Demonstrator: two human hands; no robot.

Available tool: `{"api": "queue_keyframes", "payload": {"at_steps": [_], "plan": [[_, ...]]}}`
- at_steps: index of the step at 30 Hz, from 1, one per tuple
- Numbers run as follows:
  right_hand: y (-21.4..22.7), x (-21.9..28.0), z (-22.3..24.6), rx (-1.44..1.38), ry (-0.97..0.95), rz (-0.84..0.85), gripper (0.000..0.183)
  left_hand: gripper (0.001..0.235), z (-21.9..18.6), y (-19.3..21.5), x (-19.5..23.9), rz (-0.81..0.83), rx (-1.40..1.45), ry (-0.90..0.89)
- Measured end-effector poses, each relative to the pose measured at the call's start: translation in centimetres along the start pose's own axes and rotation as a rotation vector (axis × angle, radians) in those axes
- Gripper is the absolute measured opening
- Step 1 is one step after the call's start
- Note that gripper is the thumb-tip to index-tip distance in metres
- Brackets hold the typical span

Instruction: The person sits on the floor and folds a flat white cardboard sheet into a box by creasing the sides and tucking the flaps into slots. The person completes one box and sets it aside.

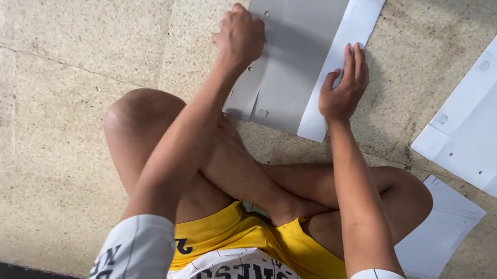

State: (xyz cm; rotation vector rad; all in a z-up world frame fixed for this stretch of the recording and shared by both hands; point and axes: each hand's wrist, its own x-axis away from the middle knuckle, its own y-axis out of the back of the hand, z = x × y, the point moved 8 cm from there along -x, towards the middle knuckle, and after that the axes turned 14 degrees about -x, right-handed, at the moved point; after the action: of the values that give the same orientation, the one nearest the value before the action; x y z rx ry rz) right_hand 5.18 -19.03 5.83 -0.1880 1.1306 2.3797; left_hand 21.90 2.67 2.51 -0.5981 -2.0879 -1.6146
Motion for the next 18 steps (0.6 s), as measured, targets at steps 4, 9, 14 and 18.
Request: {"api": "queue_keyframes", "payload": {"at_steps": [4, 9, 14, 18], "plan": [[0.0, -0.3, 0.0, -0.018, -0.03, 0.006, 0.051, 0.03, -0.7, -2.0, -1.2, -0.144, 0.127, -0.035], [-0.2, -0.1, -0.1, 0.006, -0.021, 0.026, 0.05, 0.031, -2.8, 0.2, 1.5, -0.096, 0.12, -0.139], [-0.4, 0.0, -0.2, -0.006, -0.03, 0.04, 0.048, 0.047, -7.8, -0.9, 4.9, -0.077, 0.209, -0.55], [-0.2, -0.4, 0.3, 0.01, -0.007, 0.037, 0.048, 0.038, -8.7, -5.4, 5.5, -0.455, -0.315, -0.7]]}}
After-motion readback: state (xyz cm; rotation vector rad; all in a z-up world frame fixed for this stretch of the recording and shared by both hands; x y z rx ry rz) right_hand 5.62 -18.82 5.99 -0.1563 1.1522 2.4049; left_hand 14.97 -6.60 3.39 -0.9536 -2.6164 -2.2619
